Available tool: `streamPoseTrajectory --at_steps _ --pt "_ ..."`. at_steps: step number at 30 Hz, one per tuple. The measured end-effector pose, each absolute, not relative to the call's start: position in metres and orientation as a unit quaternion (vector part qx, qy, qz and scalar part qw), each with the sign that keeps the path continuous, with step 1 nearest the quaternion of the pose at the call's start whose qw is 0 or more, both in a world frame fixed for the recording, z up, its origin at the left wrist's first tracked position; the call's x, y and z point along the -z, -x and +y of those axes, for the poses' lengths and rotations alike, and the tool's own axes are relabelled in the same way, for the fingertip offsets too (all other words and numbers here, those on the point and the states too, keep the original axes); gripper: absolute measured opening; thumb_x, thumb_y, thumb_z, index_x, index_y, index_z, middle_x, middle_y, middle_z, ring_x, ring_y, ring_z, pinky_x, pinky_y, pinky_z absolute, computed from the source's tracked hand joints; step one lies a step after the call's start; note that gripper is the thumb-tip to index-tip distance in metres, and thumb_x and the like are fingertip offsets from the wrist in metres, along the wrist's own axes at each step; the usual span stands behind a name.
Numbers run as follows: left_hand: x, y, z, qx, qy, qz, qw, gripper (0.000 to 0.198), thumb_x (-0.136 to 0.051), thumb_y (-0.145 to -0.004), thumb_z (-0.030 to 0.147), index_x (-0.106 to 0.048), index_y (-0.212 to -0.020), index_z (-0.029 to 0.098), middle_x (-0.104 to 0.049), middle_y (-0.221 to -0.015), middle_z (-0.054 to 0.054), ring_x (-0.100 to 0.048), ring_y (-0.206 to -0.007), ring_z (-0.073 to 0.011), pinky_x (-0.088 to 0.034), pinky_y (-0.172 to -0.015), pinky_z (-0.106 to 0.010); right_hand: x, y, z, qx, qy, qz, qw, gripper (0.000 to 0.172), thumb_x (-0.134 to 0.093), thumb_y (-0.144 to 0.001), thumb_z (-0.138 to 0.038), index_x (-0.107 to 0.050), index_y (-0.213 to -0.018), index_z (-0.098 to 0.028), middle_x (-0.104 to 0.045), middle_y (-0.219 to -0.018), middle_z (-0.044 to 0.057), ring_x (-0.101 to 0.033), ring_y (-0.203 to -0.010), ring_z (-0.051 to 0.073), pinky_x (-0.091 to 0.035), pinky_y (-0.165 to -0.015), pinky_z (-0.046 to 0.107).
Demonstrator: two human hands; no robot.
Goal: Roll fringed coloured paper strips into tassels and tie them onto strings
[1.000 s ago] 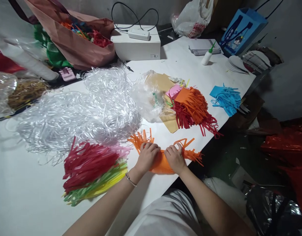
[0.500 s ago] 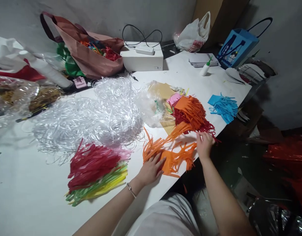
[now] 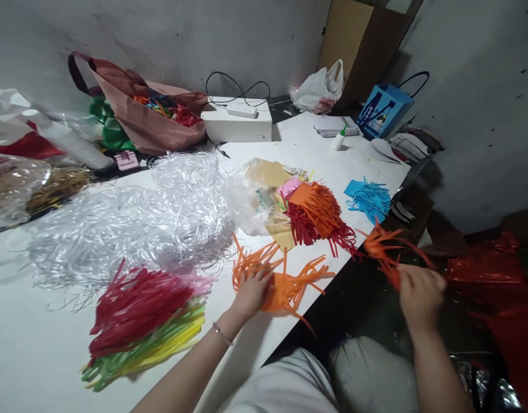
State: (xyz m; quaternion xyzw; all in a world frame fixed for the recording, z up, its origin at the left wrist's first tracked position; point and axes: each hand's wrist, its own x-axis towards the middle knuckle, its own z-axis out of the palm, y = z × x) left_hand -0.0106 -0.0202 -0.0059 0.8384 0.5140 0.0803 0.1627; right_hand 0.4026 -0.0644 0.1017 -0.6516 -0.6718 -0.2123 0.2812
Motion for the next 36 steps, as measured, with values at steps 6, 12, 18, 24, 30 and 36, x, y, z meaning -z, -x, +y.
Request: streamPoseTrajectory --at_steps 6,12,18,24,30,36 --pt "-0.094 0.016 -0.057 -0.207 -0.828 0.463 0.239 0.025 -0.045 -0.093 0.026 -0.068 -0.101 0.021 -0.071 -0.101 -0.009 -0.066 -0.088 -0.0207 -0.054 -0.076 -0.032 -0.145 -0.281 -0.075 0.016 0.449 -0.874 0.187 0.032 -0.036 -0.097 -0.013 -0.064 -0.109 -0.022 -0.071 -0.095 0.006 -0.063 -0.096 0.020 -0.034 -0.100 0.047" --pt "-0.168 0.007 -0.082 -0.315 -0.691 0.453 0.467 0.029 -0.049 -0.091 0.037 -0.069 -0.107 0.023 -0.070 -0.103 -0.010 -0.064 -0.094 -0.0217 -0.050 -0.084 -0.033 -0.182 -0.215 -0.081 -0.024 0.298 -0.923 0.242 0.030 -0.045 -0.095 -0.014 -0.062 -0.116 -0.025 -0.071 -0.102 0.005 -0.063 -0.104 0.021 -0.041 -0.101 0.046" --pt "-0.167 0.011 -0.104 -0.341 -0.390 0.450 0.727 0.038 -0.074 -0.068 0.051 -0.065 -0.072 0.014 -0.053 -0.054 0.003 -0.039 -0.045 -0.0065 -0.031 -0.046 -0.020 -0.195 -0.178 -0.088 -0.040 0.308 -0.896 0.317 0.027 -0.046 -0.093 -0.011 -0.065 -0.107 -0.024 -0.072 -0.093 0.005 -0.066 -0.092 0.020 -0.042 -0.098 0.047" --pt "-0.151 0.012 -0.122 -0.467 -0.380 0.454 0.657 0.030 -0.075 -0.070 0.046 -0.067 -0.071 0.017 -0.056 -0.064 0.001 -0.043 -0.054 -0.0087 -0.035 -0.051 -0.021 -0.181 -0.144 -0.107 -0.209 0.401 -0.773 0.446 0.017 -0.050 -0.092 -0.014 -0.064 -0.092 -0.024 -0.067 -0.077 0.001 -0.062 -0.074 0.017 -0.051 -0.078 0.038" --pt "-0.137 0.004 -0.110 -0.486 -0.393 0.468 0.625 0.025 -0.071 -0.075 0.043 -0.071 -0.077 0.018 -0.063 -0.072 -0.003 -0.053 -0.065 -0.0136 -0.044 -0.062 -0.024 -0.162 -0.141 -0.105 -0.293 0.440 -0.702 0.477 0.016 -0.058 -0.090 -0.020 -0.068 -0.102 -0.025 -0.068 -0.087 0.005 -0.064 -0.082 0.020 -0.056 -0.070 0.032" --pt "-0.130 0.003 -0.077 -0.447 -0.419 0.489 0.621 0.030 -0.070 -0.075 0.047 -0.068 -0.088 0.020 -0.067 -0.070 -0.003 -0.059 -0.064 -0.0167 -0.049 -0.064 -0.028 -0.148 -0.152 -0.074 -0.165 0.413 -0.766 0.465 0.025 -0.049 -0.093 -0.012 -0.065 -0.106 -0.026 -0.067 -0.079 0.004 -0.064 -0.075 0.020 -0.057 -0.068 0.034"
